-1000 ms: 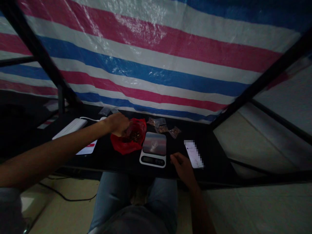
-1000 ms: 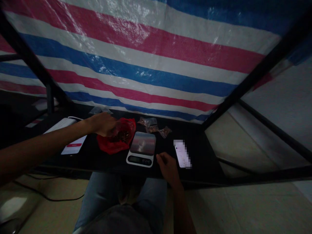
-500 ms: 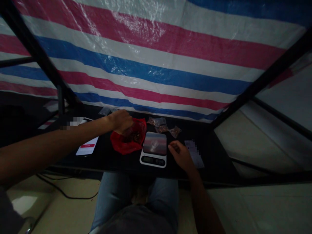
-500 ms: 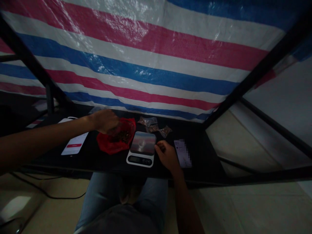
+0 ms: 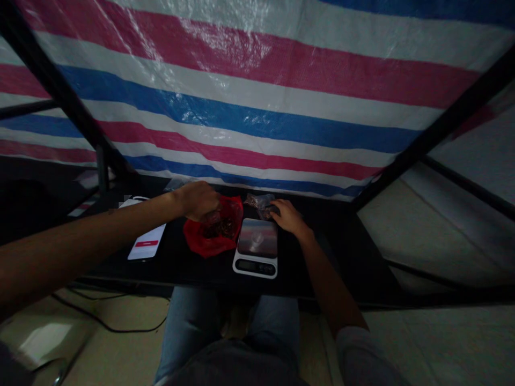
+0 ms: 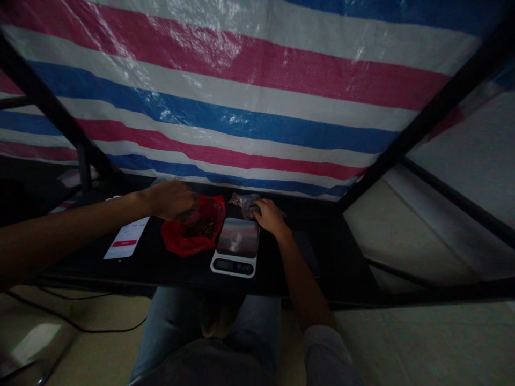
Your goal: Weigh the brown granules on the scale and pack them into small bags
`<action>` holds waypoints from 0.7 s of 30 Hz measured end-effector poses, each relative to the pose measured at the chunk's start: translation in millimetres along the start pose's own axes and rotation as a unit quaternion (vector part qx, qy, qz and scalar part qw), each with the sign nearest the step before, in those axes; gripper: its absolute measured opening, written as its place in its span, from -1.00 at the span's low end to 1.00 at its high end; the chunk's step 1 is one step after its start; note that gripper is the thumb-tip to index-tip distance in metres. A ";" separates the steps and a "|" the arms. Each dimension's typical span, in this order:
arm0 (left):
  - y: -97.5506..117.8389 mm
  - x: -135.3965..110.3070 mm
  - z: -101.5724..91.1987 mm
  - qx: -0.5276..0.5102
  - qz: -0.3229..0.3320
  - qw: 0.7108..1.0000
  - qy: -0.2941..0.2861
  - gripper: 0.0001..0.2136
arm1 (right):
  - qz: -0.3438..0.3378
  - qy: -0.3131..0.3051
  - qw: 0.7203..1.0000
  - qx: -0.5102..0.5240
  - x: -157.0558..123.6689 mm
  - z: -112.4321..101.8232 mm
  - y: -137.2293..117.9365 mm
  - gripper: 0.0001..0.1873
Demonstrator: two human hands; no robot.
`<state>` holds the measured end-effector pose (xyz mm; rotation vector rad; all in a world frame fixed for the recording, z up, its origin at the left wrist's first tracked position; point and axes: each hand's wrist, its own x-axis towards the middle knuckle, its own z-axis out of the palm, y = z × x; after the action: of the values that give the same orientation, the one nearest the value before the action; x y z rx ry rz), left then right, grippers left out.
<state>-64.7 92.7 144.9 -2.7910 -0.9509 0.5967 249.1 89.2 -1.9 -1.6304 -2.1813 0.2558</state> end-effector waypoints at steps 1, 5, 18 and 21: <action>-2.0 0.4 1.0 -0.004 0.006 1.000 0.004 -0.78 | 0.002 -0.016 1.000 -0.001 4.5 1.0 2.4 -0.64; -8.2 0.3 1.2 -0.002 0.009 1.000 0.008 -0.70 | 0.004 -0.045 0.999 0.007 10.6 1.9 13.5 -0.67; -10.3 1.8 -6.0 -0.007 -0.001 1.000 0.006 -0.68 | 0.023 -0.018 1.000 0.009 -2.8 -20.1 29.1 -0.84; -18.9 13.2 -1.0 -0.096 0.001 0.993 0.064 -0.60 | 0.041 0.031 0.997 0.052 -11.3 -27.4 28.6 -0.78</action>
<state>-65.3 115.8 146.2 -2.9545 -1.0295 0.3386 288.4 84.6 9.7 -1.6491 -2.0245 0.3318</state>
